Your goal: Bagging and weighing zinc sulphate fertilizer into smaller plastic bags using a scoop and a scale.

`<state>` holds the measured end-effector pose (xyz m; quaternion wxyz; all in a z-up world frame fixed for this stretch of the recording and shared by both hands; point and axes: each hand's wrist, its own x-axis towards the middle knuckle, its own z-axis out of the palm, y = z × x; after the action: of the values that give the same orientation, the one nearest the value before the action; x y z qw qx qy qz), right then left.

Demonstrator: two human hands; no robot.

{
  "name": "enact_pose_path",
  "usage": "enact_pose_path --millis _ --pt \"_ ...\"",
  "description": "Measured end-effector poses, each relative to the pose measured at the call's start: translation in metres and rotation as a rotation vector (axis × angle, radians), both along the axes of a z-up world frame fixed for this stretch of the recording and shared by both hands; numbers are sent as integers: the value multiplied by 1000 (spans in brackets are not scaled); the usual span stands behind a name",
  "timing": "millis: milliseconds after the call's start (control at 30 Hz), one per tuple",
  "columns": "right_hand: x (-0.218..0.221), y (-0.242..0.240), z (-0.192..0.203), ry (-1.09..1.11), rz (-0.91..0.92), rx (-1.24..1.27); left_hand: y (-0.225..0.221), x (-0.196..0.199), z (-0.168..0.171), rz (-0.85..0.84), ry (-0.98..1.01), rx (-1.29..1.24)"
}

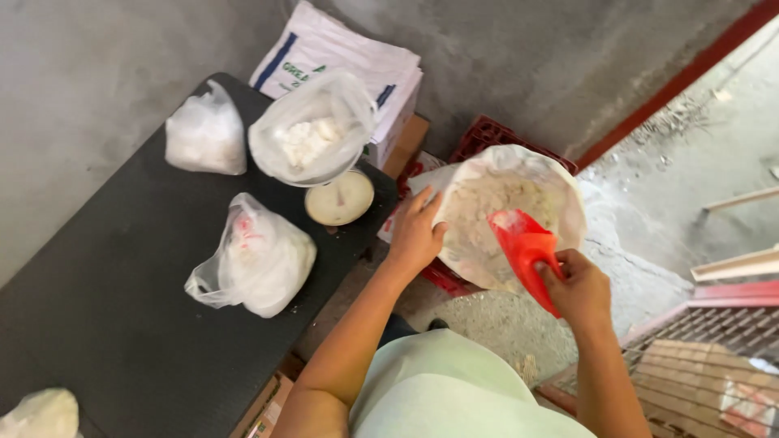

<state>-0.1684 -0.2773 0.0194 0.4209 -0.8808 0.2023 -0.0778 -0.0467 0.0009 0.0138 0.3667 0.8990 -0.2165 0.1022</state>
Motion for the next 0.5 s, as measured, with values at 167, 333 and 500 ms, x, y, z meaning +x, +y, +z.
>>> enact_pose_path --millis 167,333,500 --pt "0 0 -21 171 68 -428 -12 0 -12 17 48 73" --pt "29 8 -39 264 142 -553 -16 7 -30 10 135 144" --pt "68 2 -94 258 222 -726 -16 8 -30 6 98 125"
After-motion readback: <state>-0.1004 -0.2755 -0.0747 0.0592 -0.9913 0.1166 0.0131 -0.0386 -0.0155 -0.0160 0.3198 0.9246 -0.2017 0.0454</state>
